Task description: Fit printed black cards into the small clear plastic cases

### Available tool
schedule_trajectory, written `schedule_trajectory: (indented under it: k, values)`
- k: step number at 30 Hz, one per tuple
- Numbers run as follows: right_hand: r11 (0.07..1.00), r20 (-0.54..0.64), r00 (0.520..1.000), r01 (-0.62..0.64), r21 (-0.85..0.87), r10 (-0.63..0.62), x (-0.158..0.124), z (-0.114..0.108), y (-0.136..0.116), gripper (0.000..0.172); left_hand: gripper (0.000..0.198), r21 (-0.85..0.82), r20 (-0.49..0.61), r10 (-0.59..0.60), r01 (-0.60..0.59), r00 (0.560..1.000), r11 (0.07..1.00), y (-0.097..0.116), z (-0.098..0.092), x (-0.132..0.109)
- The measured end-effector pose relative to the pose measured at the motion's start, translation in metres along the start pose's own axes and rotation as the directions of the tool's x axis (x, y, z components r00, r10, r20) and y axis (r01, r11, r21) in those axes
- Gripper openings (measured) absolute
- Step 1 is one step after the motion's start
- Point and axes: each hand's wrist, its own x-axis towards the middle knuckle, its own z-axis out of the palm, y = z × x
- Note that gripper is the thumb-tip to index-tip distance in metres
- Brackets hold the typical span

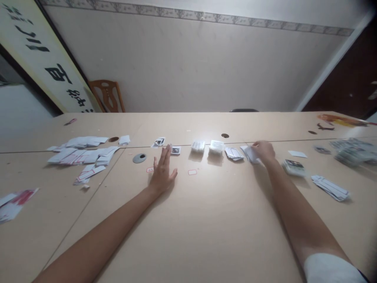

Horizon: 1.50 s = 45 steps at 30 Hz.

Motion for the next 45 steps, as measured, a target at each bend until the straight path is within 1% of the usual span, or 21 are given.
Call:
schedule_trajectory:
  k: [3,6,9,12,13,15,16,17,18,19,20,21,24,25,27,29,32,34,37,41,45]
  values:
    - [0.997,-0.035,0.999,-0.025,-0.075,0.023,-0.001,-0.003,0.009,0.007,0.093,-0.01,-0.011,-0.004,0.004,1.0,1.0,0.001,0.0,0.0]
    - [0.998,-0.074,0.997,0.005,-0.058,-0.009,-0.005,-0.004,0.006,0.007,0.093,0.007,-0.007,0.016,-0.016,1.0,1.0,0.002,-0.001,0.0]
    - [0.994,-0.115,0.988,0.105,0.04,-0.1,-0.014,-0.001,-0.014,0.017,0.092,0.064,0.023,0.06,-0.062,0.998,0.996,0.002,0.0,-0.001]
    - [0.947,-0.118,0.967,0.246,0.207,-0.226,-0.039,0.012,-0.05,0.026,0.091,0.162,0.047,0.133,-0.139,0.99,0.977,0.004,0.001,-0.002]
    - [0.919,-0.097,0.958,0.285,0.274,-0.268,-0.051,0.019,-0.064,0.027,0.091,0.199,0.054,0.157,-0.164,0.986,0.966,0.005,0.002,-0.002]
    - [0.818,0.034,0.925,0.318,0.479,-0.379,-0.084,0.037,-0.09,0.032,0.091,0.264,0.072,0.191,-0.203,0.979,0.943,0.01,0.005,-0.002]
    - [0.785,0.101,0.898,0.314,0.534,-0.428,-0.101,0.047,-0.1,0.033,0.091,0.289,0.084,0.205,-0.221,0.975,0.931,0.013,0.007,-0.002]
    - [0.755,0.17,0.862,0.303,0.582,-0.477,-0.119,0.058,-0.109,0.036,0.09,0.31,0.1,0.218,-0.239,0.971,0.92,0.018,0.01,-0.001]
    - [0.714,0.244,0.811,0.274,0.644,-0.532,-0.135,0.068,-0.114,0.039,0.089,0.322,0.126,0.243,-0.271,0.962,0.907,0.022,0.013,0.0]
    - [0.683,0.289,0.776,0.235,0.691,-0.56,-0.149,0.076,-0.118,0.044,0.088,0.331,0.15,0.264,-0.3,0.953,0.895,0.027,0.016,0.002]
    - [0.654,0.317,0.759,0.185,0.734,-0.569,-0.159,0.084,-0.119,0.047,0.086,0.334,0.174,0.279,-0.324,0.944,0.885,0.032,0.02,0.004]
    - [0.6,0.348,0.755,0.074,0.797,-0.555,-0.167,0.09,-0.119,0.048,0.084,0.334,0.191,0.289,-0.339,0.938,0.88,0.036,0.023,0.006]
    - [0.477,0.413,0.774,-0.164,0.863,-0.481,-0.172,0.102,-0.112,0.049,0.08,0.331,0.206,0.292,-0.347,0.934,0.877,0.043,0.031,0.012]
    - [0.449,0.425,0.776,-0.207,0.869,-0.465,-0.17,0.104,-0.11,0.049,0.079,0.328,0.209,0.296,-0.352,0.932,0.877,0.044,0.032,0.013]
    - [0.403,0.429,0.774,-0.246,0.881,-0.465,-0.166,0.106,-0.108,0.047,0.075,0.317,0.219,0.313,-0.37,0.924,0.873,0.044,0.034,0.015]
    - [0.382,0.4,0.78,-0.225,0.896,-0.48,-0.164,0.108,-0.108,0.044,0.071,0.311,0.227,0.333,-0.392,0.915,0.866,0.043,0.034,0.015]
    - [0.394,0.351,0.802,-0.159,0.905,-0.483,-0.163,0.11,-0.109,0.038,0.068,0.313,0.237,0.365,-0.426,0.9,0.849,0.041,0.035,0.014]
    - [0.405,0.339,0.818,-0.144,0.903,-0.465,-0.163,0.111,-0.109,0.034,0.065,0.32,0.234,0.377,-0.437,0.896,0.841,0.041,0.036,0.012]
    - [0.417,0.345,0.834,-0.155,0.895,-0.431,-0.161,0.114,-0.108,0.032,0.059,0.321,0.222,0.373,-0.429,0.901,0.844,0.04,0.037,0.011]
    - [0.436,0.336,0.85,-0.143,0.888,-0.406,-0.161,0.113,-0.107,0.029,0.052,0.305,0.229,0.34,-0.399,0.912,0.865,0.04,0.035,0.012]
    - [0.449,0.3,0.863,-0.097,0.888,-0.407,-0.163,0.109,-0.108,0.029,0.053,0.299,0.238,0.326,-0.388,0.915,0.872,0.041,0.033,0.013]
